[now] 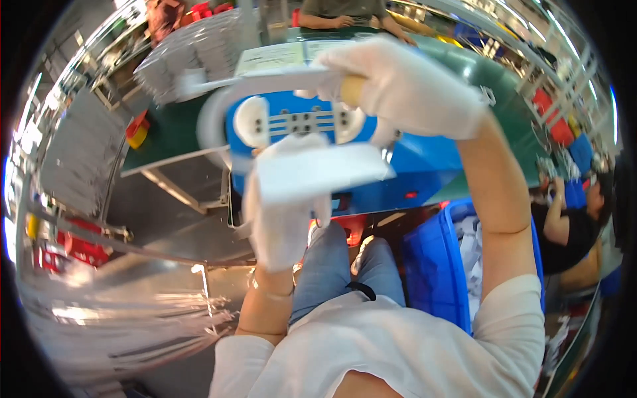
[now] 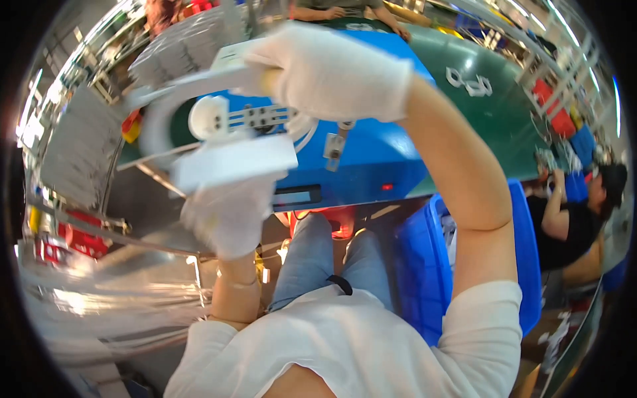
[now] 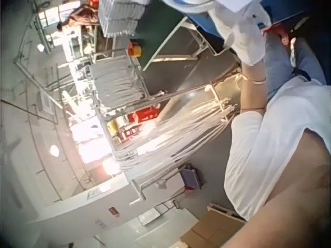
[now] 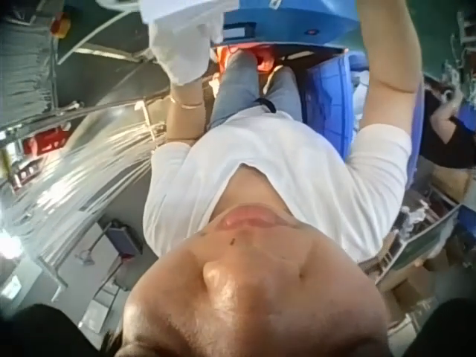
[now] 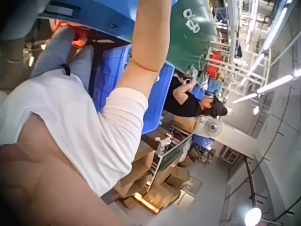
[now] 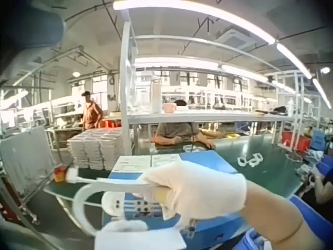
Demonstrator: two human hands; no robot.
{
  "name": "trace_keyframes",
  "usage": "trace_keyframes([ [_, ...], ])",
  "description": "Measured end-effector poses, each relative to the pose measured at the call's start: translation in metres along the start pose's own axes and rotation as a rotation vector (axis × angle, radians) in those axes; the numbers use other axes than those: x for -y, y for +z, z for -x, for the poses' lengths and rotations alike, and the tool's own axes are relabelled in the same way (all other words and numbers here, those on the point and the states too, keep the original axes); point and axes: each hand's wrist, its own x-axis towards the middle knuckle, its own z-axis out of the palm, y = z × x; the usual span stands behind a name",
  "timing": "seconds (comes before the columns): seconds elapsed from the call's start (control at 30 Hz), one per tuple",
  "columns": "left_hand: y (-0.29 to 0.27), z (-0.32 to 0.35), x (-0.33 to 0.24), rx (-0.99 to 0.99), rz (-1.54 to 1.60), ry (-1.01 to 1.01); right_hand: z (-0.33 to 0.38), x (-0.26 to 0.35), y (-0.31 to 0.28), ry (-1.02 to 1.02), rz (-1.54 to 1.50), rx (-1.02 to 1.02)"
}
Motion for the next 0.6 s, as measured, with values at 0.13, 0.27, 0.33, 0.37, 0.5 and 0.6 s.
trace_keyframes([
  [0.13, 0.033, 0.015, -0.031, 0.227, -0.429, 0.157, 0.043, -0.017, -0.048, -0.064, -0.089, -0.216],
  [0.27, -0.011, 0.024, -0.039, 0.323, -0.880, -0.203, 0.118, -0.165, -0.092, 0.388, -0.632, -0.379],
  [0.33, -0.031, 0.036, -0.037, 0.319, -0.931, -0.450, 0.173, -0.231, -0.084, 0.769, -0.570, -0.539],
  [0.37, -0.031, 0.039, -0.036, 0.334, -0.959, -0.472, 0.203, -0.258, -0.080, 0.915, -0.486, -0.580],
  [0.5, -0.025, 0.029, -0.011, 0.462, -1.057, -0.507, 0.296, -0.384, -0.030, 0.680, -0.971, -0.727],
  [0.6, -0.026, 0.030, -0.001, 0.431, -1.105, -0.543, 0.325, -0.361, 0.007, 0.545, -0.501, -0.533],
])
